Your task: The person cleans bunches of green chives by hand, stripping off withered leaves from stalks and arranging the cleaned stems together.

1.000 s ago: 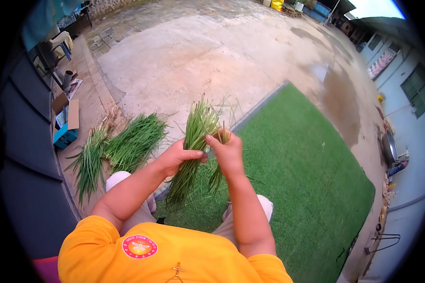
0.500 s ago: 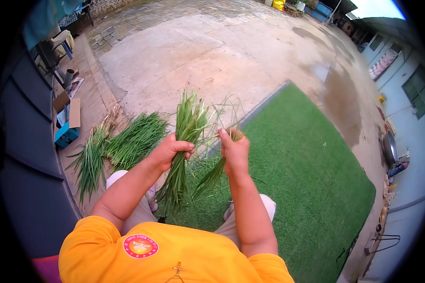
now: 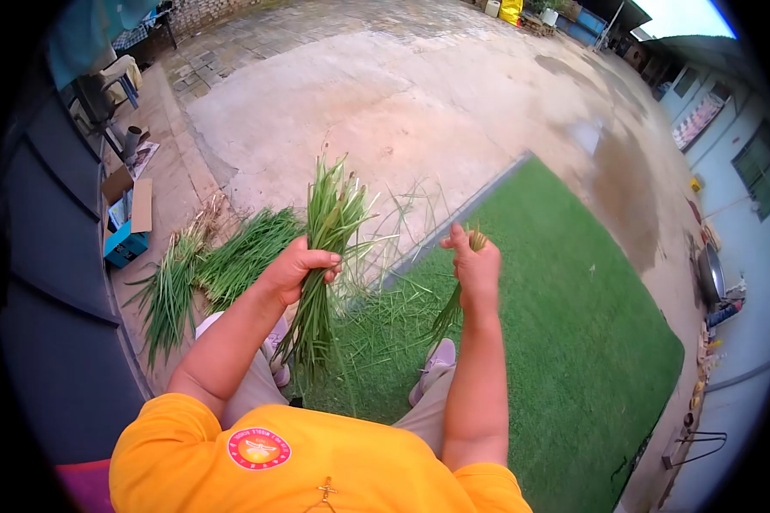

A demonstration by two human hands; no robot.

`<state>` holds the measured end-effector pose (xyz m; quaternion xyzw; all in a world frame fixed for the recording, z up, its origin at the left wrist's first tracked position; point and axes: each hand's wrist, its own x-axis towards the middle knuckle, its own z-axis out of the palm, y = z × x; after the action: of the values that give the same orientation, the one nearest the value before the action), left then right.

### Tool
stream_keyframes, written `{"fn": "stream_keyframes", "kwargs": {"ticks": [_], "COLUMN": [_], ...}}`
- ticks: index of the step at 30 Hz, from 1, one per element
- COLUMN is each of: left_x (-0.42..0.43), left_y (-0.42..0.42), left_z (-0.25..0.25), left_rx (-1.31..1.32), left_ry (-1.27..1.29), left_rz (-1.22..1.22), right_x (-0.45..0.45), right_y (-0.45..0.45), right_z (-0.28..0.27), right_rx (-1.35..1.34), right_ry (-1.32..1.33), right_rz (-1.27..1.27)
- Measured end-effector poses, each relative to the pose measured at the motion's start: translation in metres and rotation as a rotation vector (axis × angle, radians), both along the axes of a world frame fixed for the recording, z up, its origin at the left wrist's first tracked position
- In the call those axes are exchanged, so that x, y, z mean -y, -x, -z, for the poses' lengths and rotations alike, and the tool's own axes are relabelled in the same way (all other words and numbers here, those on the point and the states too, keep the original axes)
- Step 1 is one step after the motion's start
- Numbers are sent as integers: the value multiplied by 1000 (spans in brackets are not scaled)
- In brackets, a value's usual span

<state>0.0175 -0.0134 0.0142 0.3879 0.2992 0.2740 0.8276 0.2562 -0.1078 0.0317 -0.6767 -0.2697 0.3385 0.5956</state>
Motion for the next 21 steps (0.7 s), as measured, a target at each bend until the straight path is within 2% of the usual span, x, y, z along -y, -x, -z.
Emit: {"fn": "stream_keyframes", "kwargs": {"ticks": [1, 3, 4, 6, 7, 10, 14, 16, 19, 21], "left_x": [-1, 1, 3, 7, 8, 7, 0, -4, -12, -14], "left_y": [0, -1, -3, -6, -6, -8, -11, -8, -6, -4], "left_z": [1, 0, -2, -5, -7, -3, -3, -1, 2, 2], "left_rx": [3, 7, -14, -33, -34, -23, -23, -14, 35, 79], "left_ry": [-23, -37, -79, -119, -140, -164, -170, -165, -134, -110], "left_rz": [23, 52, 72, 92, 115, 136, 145, 127, 97, 74], "right_x": [-3, -7, -7, -8, -8, -8, -12, -17, -15, -14], "right_y": [8, 30, 37, 46, 50, 56, 47, 27, -10, -6], "right_z": [3, 11, 16, 23, 23, 22, 21, 26, 19, 18], "right_rx": [1, 80, 80, 70, 70, -83, -72, -151, -84, -100], "right_ry": [1, -116, -110, -67, -63, -182, -176, -237, -315, -294], "right_rz": [2, -165, -162, -375, -376, -242, -156, 73, 209, 95]}}
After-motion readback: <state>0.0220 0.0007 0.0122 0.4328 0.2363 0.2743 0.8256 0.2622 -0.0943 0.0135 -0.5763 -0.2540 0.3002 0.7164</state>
